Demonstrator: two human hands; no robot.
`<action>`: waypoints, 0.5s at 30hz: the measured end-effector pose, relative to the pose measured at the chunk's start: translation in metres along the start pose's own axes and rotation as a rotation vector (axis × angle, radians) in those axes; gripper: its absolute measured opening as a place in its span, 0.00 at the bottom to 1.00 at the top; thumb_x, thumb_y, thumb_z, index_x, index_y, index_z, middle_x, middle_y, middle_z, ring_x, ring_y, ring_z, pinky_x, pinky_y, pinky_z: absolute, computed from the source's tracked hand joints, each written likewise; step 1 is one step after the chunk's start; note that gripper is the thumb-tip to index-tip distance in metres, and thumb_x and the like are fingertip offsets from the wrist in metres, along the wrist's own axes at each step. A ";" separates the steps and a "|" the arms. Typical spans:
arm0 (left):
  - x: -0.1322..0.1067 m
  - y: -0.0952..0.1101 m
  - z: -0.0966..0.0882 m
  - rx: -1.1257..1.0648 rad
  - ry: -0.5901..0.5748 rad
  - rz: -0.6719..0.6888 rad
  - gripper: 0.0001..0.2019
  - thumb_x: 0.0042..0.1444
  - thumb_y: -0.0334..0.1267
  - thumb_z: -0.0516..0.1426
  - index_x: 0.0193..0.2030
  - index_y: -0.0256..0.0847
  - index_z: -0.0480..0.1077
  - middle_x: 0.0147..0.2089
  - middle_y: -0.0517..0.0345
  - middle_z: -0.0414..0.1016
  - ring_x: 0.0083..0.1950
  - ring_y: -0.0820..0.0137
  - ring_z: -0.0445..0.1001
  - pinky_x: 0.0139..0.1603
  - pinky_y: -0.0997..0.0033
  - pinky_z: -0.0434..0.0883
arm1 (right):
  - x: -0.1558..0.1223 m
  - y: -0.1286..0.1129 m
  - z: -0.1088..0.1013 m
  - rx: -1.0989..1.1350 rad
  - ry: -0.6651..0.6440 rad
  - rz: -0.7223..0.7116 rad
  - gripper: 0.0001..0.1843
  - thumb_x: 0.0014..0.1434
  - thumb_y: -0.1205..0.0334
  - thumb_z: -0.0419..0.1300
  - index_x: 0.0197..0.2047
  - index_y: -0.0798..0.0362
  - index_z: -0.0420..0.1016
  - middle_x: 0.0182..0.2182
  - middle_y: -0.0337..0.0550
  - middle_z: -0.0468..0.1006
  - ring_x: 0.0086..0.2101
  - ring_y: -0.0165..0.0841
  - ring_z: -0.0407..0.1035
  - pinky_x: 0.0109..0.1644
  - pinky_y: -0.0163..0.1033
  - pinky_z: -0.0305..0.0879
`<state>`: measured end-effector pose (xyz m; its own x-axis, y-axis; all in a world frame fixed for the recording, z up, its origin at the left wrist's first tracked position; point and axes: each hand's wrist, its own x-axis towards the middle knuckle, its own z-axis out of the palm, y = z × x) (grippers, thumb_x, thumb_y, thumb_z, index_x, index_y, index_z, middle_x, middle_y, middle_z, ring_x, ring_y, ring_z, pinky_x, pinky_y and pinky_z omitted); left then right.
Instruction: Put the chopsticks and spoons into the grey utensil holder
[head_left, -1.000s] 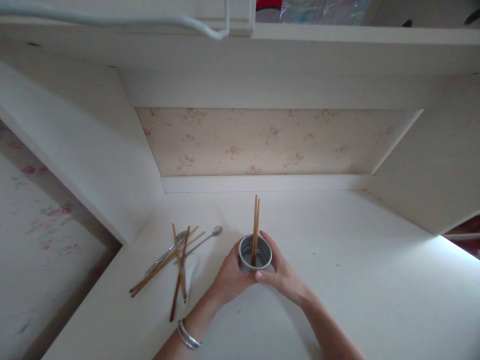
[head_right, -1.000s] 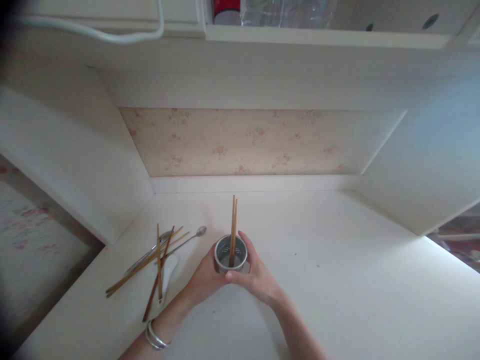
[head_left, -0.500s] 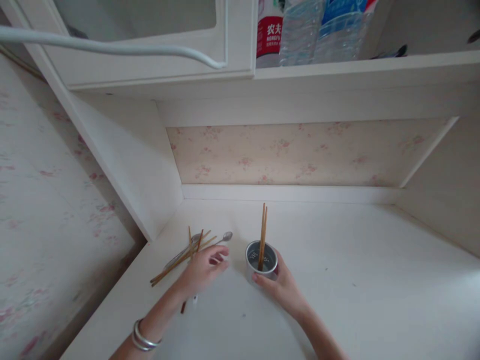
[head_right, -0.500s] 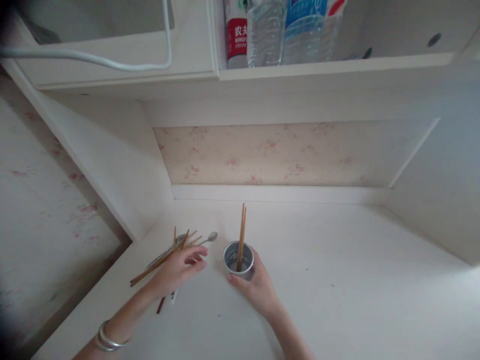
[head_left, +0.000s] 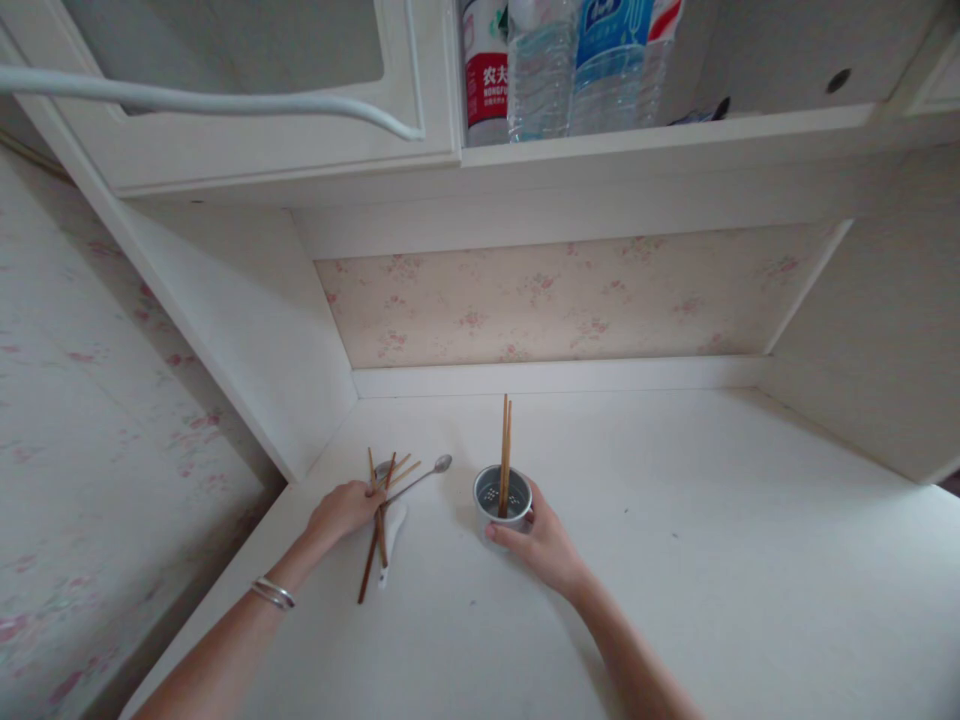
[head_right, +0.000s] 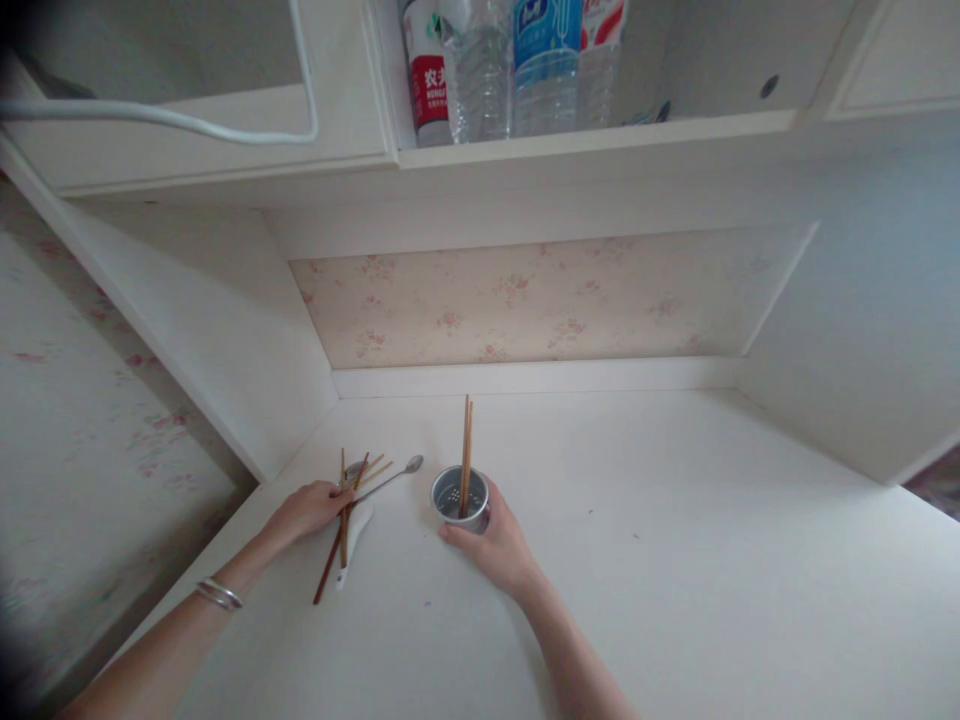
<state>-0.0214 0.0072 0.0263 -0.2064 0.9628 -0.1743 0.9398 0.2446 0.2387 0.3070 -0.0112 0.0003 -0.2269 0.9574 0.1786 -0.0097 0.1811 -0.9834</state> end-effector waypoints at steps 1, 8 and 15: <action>0.001 0.002 -0.001 -0.001 0.001 0.003 0.22 0.54 0.55 0.49 0.27 0.43 0.75 0.35 0.45 0.80 0.42 0.52 0.77 0.37 0.65 0.66 | 0.000 -0.001 0.000 0.004 -0.002 -0.001 0.37 0.44 0.58 0.72 0.57 0.47 0.64 0.49 0.46 0.76 0.49 0.43 0.71 0.56 0.54 0.64; -0.002 0.021 -0.028 -0.029 0.100 0.042 0.26 0.58 0.55 0.43 0.34 0.40 0.75 0.40 0.44 0.79 0.43 0.54 0.76 0.39 0.66 0.66 | 0.000 -0.003 -0.001 0.033 -0.023 -0.011 0.38 0.45 0.60 0.72 0.58 0.47 0.63 0.51 0.46 0.75 0.50 0.42 0.70 0.57 0.52 0.63; -0.036 0.101 -0.076 -0.552 0.264 0.318 0.23 0.59 0.57 0.47 0.43 0.40 0.71 0.33 0.57 0.77 0.32 0.68 0.73 0.33 0.73 0.67 | 0.000 -0.004 -0.001 0.010 -0.007 -0.028 0.39 0.44 0.60 0.72 0.59 0.47 0.63 0.53 0.47 0.74 0.53 0.43 0.67 0.60 0.54 0.60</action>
<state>0.0602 0.0055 0.1291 -0.0685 0.9761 0.2063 0.7039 -0.0992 0.7033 0.3081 -0.0118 0.0039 -0.2334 0.9502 0.2063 -0.0258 0.2061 -0.9782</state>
